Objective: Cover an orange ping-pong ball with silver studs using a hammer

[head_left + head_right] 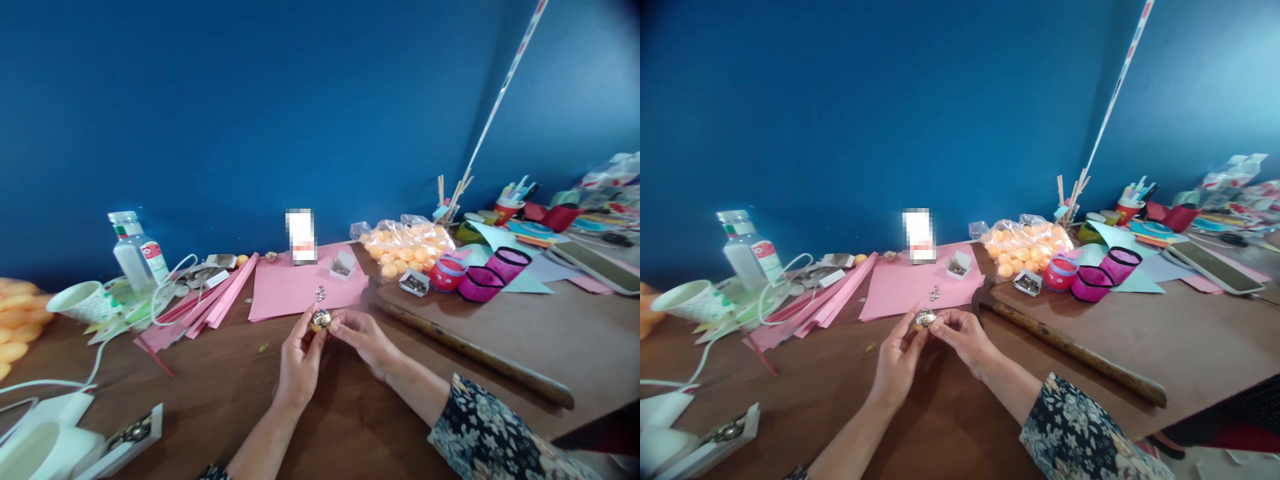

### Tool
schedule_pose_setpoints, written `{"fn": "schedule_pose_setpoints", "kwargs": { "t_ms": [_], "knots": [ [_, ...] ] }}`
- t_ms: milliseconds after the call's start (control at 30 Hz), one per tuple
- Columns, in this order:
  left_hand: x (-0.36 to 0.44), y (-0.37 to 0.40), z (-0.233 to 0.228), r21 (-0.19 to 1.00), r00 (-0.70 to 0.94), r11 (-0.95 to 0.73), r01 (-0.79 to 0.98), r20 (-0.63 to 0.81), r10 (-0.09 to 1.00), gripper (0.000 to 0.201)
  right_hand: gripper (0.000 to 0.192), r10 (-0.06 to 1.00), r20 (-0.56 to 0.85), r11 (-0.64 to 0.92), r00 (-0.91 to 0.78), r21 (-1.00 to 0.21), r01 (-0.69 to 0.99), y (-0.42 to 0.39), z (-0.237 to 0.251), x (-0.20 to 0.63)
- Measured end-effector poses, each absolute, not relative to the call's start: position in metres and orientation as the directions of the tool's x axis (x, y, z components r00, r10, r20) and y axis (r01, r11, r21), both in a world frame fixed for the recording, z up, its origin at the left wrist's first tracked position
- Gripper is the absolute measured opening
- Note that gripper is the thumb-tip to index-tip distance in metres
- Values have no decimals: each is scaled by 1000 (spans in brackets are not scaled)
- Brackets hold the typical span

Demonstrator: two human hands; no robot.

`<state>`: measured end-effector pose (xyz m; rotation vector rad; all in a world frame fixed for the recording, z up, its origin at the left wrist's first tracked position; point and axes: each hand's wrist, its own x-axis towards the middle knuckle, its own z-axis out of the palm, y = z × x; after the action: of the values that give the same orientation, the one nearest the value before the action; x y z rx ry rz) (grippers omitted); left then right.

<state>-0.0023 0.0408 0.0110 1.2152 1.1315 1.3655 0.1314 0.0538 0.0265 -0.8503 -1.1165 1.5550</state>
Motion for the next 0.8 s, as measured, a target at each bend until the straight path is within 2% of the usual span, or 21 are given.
{"fn": "schedule_pose_setpoints", "kwargs": {
  "t_ms": [200,333,433,533,600,800],
  "knots": [
    [-3,40,9,988,-52,-156,-6,156,986,48,26,975,-39,-115,-218,-930,-348,53,22,130],
    [-2,39,7,991,-22,-133,-25,133,991,49,27,976,-52,-136,-211,-903,-408,52,21,129],
    [0,38,8,983,11,-51,-176,54,998,50,26,973,-30,-134,-228,-878,-459,53,20,127],
    [4,37,10,911,57,44,-409,-22,998,52,24,970,-10,-124,-244,-880,-459,53,18,126],
    [6,38,11,873,59,77,-481,-55,997,53,24,971,0,-106,-237,-894,-435,53,16,126],
    [3,40,8,931,-32,65,-360,-82,996,52,29,976,62,-19,-208,-930,-367,50,12,123]
  ]
}}
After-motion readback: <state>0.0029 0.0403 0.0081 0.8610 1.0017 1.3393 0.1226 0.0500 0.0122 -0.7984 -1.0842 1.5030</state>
